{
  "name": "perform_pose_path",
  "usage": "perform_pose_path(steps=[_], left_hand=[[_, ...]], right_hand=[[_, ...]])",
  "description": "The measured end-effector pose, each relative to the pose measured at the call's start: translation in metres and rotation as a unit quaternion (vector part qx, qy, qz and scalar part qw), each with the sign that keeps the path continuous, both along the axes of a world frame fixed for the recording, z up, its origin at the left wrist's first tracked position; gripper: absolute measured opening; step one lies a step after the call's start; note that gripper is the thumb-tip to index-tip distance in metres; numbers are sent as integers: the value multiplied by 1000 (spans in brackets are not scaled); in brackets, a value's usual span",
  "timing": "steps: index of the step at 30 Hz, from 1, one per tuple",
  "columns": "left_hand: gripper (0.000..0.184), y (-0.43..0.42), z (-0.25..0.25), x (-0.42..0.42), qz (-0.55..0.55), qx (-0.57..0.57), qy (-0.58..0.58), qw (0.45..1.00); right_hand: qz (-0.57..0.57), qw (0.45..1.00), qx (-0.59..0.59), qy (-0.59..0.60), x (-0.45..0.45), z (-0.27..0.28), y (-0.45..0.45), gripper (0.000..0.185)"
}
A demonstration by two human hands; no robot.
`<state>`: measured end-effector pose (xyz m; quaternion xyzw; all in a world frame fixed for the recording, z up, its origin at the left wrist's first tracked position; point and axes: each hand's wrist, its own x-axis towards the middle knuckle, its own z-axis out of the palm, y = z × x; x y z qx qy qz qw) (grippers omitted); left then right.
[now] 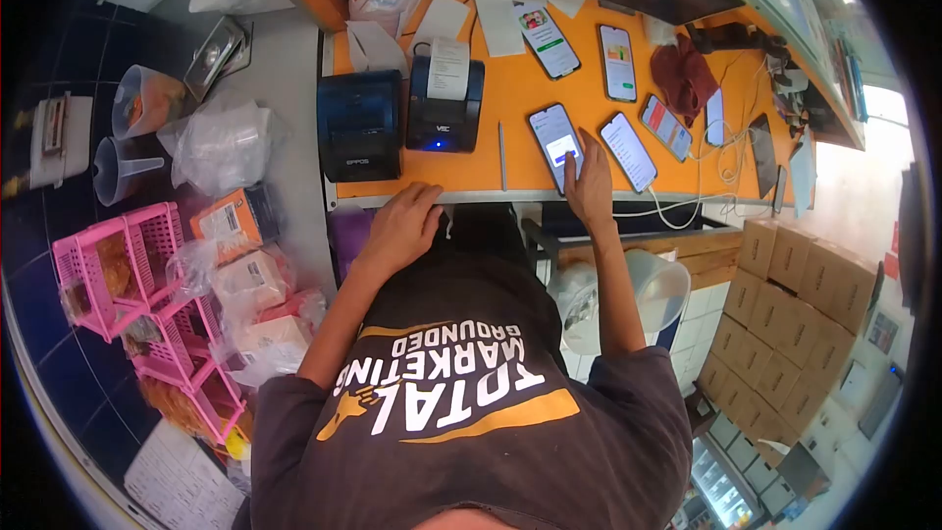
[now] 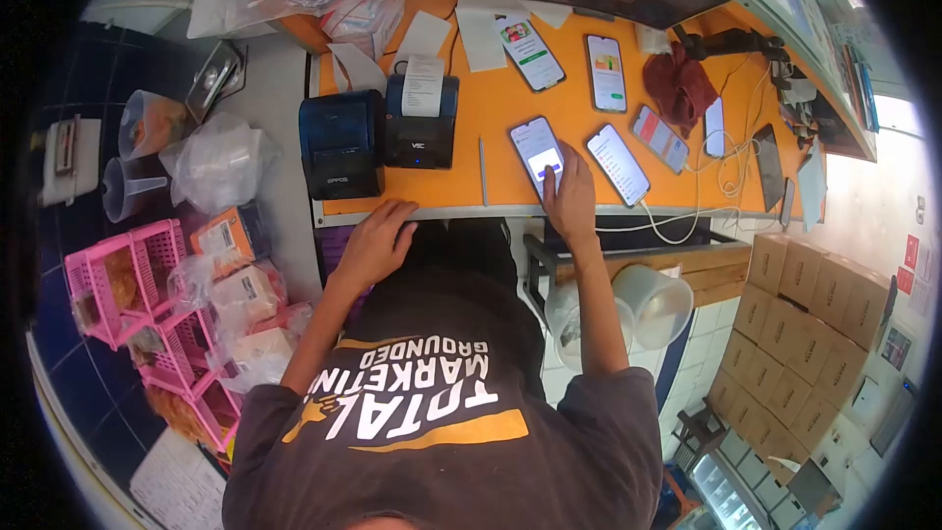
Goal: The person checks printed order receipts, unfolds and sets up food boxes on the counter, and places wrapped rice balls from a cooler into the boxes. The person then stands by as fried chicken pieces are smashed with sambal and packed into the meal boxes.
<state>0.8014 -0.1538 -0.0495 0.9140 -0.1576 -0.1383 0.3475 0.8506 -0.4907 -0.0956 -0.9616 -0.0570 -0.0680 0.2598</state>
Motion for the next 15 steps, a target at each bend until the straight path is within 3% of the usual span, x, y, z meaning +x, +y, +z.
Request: perform_pose_path(steps=[6,8,13,15], left_hand=[[54,-15,30,41,-36,48,-42,997],[59,-18,29,51,-43,67,-19,997],[65,-19,20,62,-61,118,13,991],[68,-22,25,65,-70,144,75,984]], right_hand=[[17,988,153,-21,72,8,72,28],[-1,972,236,17,103,8,94,27],[2,939,320,125,154,-4,118,28],[3,919,355,170,164,-5,120,28]])
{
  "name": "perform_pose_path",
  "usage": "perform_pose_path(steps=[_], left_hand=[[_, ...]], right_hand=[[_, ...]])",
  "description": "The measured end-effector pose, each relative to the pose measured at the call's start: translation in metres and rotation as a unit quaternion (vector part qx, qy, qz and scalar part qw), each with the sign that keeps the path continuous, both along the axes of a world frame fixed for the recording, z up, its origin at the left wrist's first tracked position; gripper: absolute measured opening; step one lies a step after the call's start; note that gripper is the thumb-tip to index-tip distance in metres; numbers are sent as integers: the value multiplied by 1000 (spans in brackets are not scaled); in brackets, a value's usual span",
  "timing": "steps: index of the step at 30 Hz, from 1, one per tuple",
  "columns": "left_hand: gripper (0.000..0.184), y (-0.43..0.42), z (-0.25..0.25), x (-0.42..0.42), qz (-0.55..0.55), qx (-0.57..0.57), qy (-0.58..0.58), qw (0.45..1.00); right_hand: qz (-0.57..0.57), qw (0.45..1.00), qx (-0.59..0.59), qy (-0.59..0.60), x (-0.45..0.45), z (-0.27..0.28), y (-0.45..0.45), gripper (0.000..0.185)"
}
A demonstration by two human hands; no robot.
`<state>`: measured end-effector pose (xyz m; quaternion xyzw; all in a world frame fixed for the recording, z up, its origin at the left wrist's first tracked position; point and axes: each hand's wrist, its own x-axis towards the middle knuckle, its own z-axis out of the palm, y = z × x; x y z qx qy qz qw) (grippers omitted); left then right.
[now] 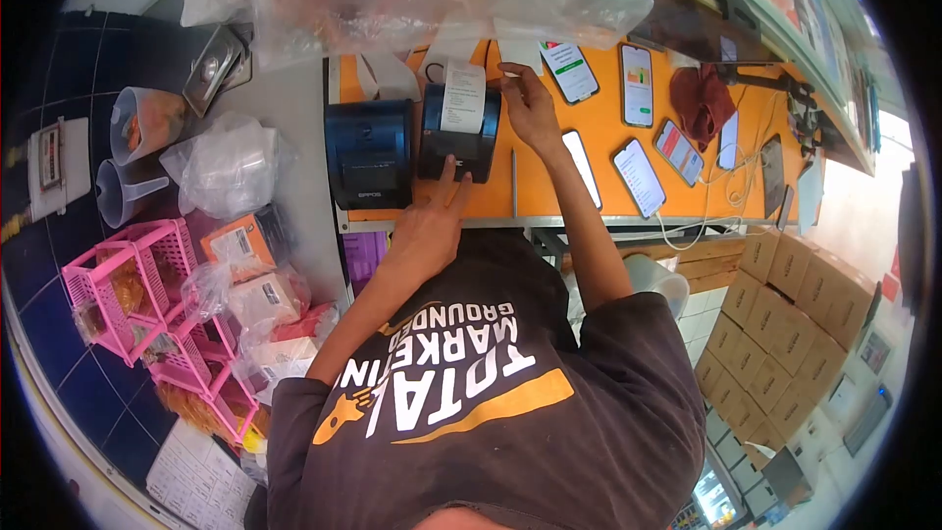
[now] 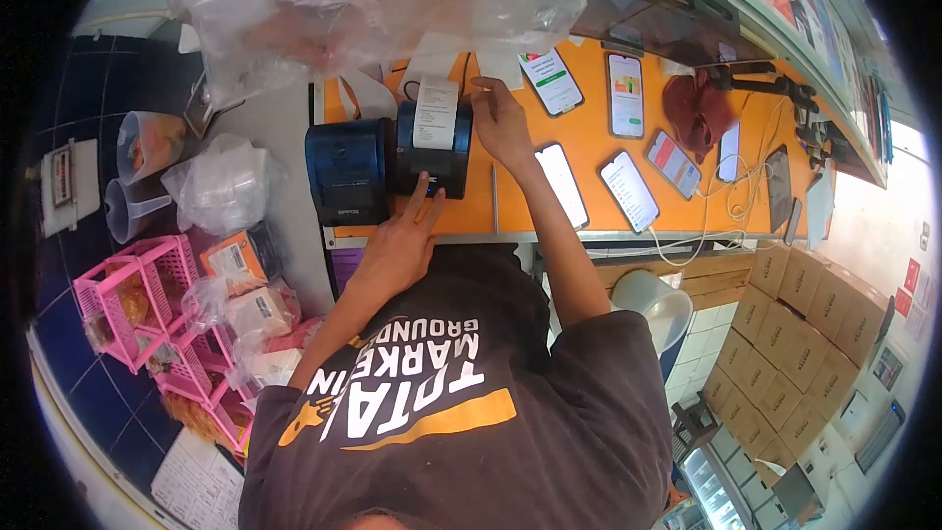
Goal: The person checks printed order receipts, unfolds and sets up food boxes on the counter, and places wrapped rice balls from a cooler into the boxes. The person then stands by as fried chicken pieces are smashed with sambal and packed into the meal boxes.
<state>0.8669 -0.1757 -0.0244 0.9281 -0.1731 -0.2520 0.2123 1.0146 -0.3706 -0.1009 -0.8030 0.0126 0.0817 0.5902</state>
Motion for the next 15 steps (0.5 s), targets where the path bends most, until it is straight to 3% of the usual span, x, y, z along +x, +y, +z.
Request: perform_pose_path(steps=[8,10,12,15], left_hand=[[66,-14,17,18,11,25,34,999],[64,-16,20,23,11,33,39,999],[63,-17,22,26,13,27,36,999],[61,-19,20,26,17,20,28,999]], right_hand=[[-10,994,103,36,17,-35,5,30],[-13,992,122,29,22,-30,12,30],[-18,978,175,110,29,-21,16,31],[-65,979,169,95,30,15,25,29]])
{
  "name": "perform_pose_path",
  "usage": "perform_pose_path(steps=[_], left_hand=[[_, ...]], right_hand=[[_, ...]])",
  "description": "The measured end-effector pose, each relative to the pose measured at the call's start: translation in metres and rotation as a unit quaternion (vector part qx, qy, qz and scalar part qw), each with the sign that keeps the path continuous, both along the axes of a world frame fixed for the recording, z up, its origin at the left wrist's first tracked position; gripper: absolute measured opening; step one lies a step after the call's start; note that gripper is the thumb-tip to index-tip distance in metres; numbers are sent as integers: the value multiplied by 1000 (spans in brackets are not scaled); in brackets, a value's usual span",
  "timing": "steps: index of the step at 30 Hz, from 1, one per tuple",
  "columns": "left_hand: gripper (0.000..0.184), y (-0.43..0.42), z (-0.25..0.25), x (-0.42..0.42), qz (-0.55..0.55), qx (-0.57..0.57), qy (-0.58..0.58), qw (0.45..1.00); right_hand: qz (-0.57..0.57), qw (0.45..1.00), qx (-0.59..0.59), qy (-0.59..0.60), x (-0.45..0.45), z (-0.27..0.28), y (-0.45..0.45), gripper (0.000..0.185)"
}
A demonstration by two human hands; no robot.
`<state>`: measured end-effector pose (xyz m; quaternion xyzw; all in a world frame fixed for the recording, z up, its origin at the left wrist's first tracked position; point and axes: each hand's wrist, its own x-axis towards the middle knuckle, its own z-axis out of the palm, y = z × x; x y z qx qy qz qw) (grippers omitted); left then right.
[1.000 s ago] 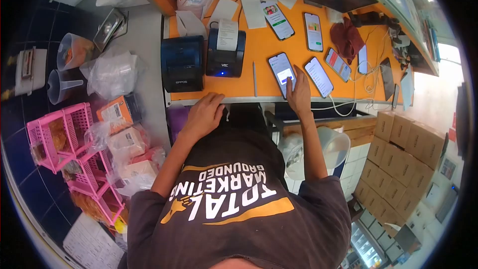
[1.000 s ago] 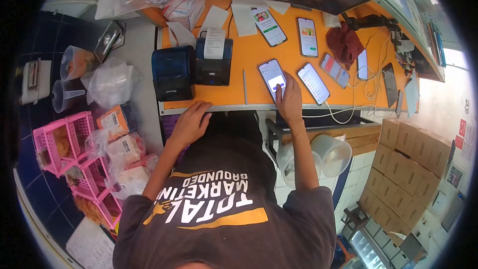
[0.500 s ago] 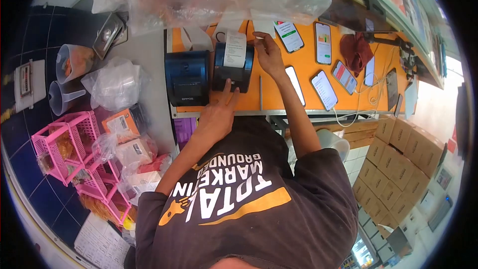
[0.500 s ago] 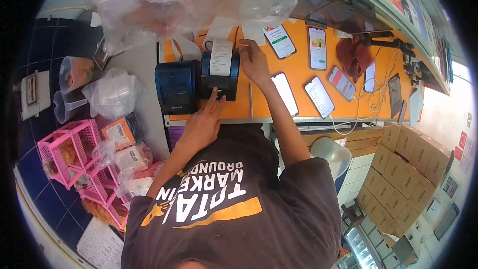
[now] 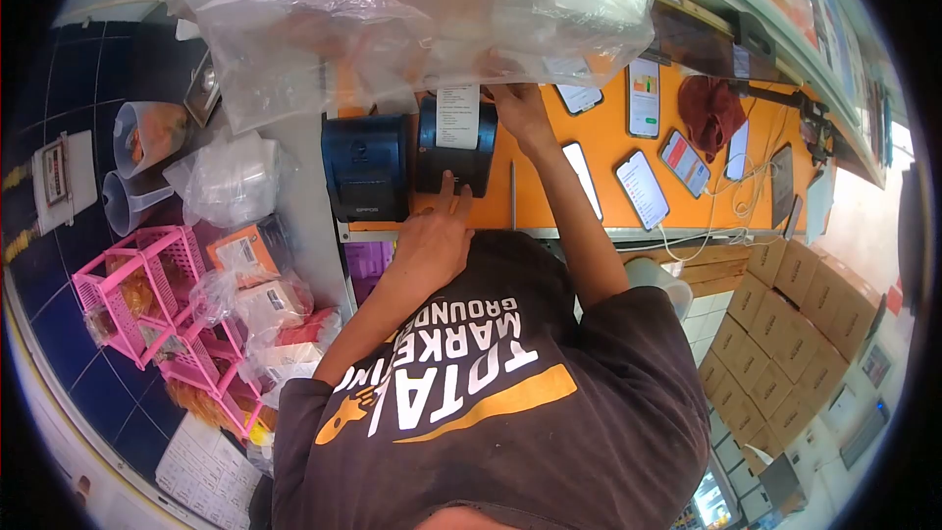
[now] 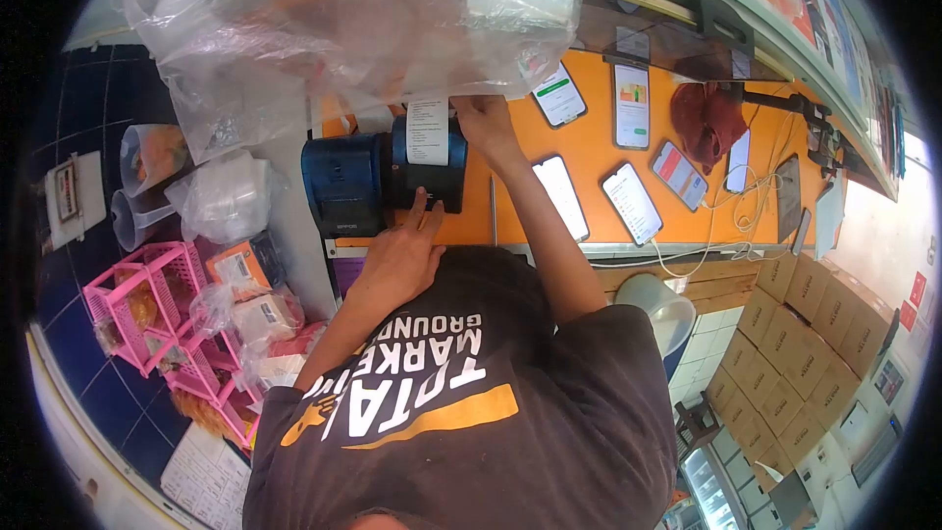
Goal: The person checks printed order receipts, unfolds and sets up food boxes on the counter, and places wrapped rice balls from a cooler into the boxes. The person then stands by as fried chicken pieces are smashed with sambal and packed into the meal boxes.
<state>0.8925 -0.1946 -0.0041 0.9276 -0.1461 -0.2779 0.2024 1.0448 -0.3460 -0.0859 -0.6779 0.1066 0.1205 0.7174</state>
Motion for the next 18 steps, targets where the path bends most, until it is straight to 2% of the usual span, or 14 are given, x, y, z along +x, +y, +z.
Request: perform_pose_path(steps=[4,6,7,9,12,15,18], left_hand=[[60,-3,5,5,6,10,8,1000],[59,-5,5,5,1,22,19,1000],[59,-5,5,5,3,24,18,1000],[58,-5,4,4,3,21,7,1000],[58,-6,5,5,2,30,21,999],[58,-6,5,4,2,30,17,999],[58,-6,6,4,-2,36,17,999]], right_hand=[[11,999,-40,2,7,19,0,28],[25,992,-78,-92,9,26,0,28],[27,992,-77,-93,12,27,-1,28],[85,980,-159,-88,21,26,-6,28],[32,989,-87,-114,23,16,-5,29],[33,981,-96,-167,31,6,-7,20],[3,976,-103,-190,30,14,-8,20]])
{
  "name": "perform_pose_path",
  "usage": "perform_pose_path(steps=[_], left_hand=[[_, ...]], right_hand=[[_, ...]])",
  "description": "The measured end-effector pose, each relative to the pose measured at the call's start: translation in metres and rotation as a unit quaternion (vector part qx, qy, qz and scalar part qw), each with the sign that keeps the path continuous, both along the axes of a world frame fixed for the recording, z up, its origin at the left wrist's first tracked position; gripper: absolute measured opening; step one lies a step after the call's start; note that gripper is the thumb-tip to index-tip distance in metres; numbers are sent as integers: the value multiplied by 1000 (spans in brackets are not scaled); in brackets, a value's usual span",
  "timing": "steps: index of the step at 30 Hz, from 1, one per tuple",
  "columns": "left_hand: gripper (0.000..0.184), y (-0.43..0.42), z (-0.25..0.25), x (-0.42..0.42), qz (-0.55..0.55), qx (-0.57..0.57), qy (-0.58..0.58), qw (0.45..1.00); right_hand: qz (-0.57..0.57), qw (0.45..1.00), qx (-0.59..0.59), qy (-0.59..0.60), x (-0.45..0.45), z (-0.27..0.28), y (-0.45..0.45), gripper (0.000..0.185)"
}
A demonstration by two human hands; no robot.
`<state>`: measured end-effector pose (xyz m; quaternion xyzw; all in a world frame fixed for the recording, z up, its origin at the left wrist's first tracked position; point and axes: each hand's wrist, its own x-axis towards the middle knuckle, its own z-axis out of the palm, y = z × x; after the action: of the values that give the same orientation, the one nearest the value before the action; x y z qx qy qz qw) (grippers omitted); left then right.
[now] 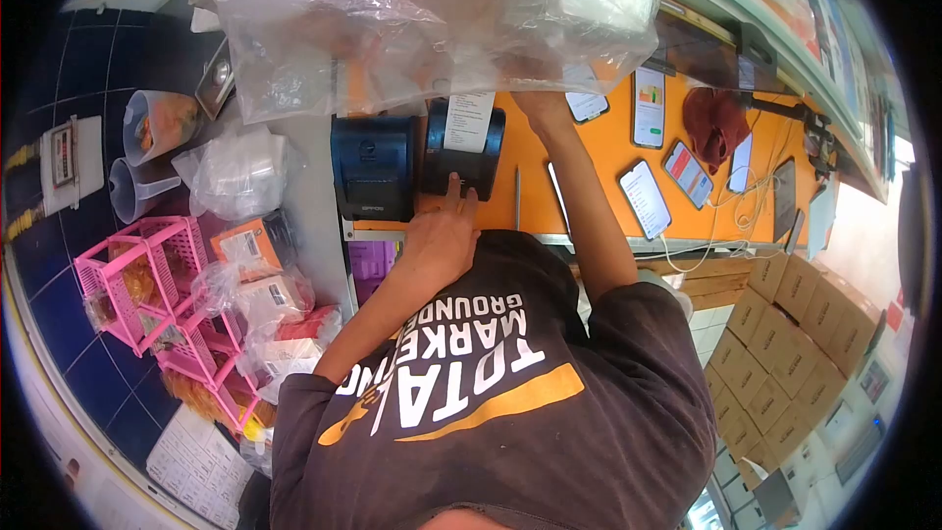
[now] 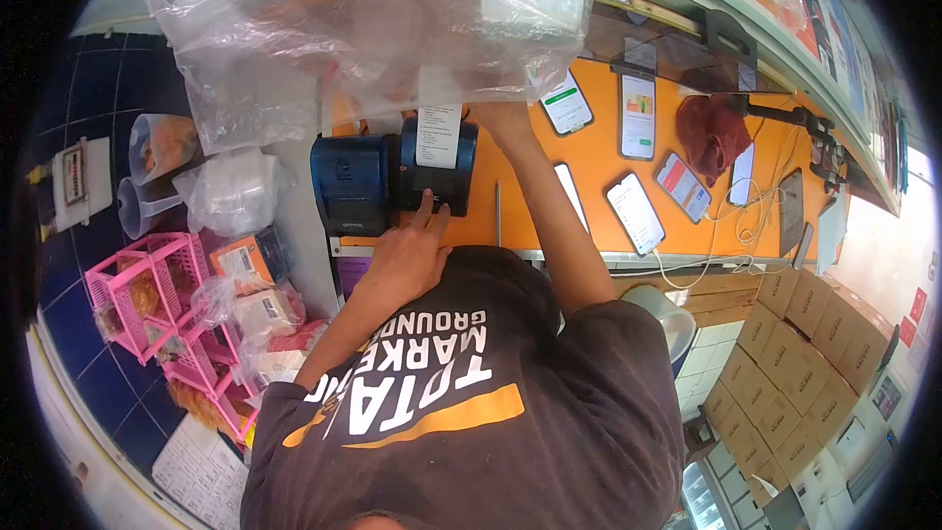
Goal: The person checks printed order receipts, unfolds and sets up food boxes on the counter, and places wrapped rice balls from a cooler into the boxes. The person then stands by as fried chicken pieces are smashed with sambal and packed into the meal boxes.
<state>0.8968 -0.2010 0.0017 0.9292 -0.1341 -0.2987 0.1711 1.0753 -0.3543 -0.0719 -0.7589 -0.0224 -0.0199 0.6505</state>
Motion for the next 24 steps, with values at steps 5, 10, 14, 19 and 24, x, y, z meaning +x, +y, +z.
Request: perform_pose_path(steps=[5,10,14,19,24], left_hand=[[59,1,-4,-3,-3,-4,-10,1000],[60,1,-2,-3,3,-4,5,1000],[61,0,-4,-6,1,1,3,1000],[62,1,-4,-6,2,-2,3,1000],[63,1,-4,-7,5,-1,4,1000]], right_hand=[[7,1000,-10,15,7,-6,-5,24],[0,999,28,-44,12,-10,-3,27],[8,998,-30,-50,12,1,-7,27],[-5,996,-22,-91,14,5,-4,28],[0,989,-92,-118,14,14,-5,28]])
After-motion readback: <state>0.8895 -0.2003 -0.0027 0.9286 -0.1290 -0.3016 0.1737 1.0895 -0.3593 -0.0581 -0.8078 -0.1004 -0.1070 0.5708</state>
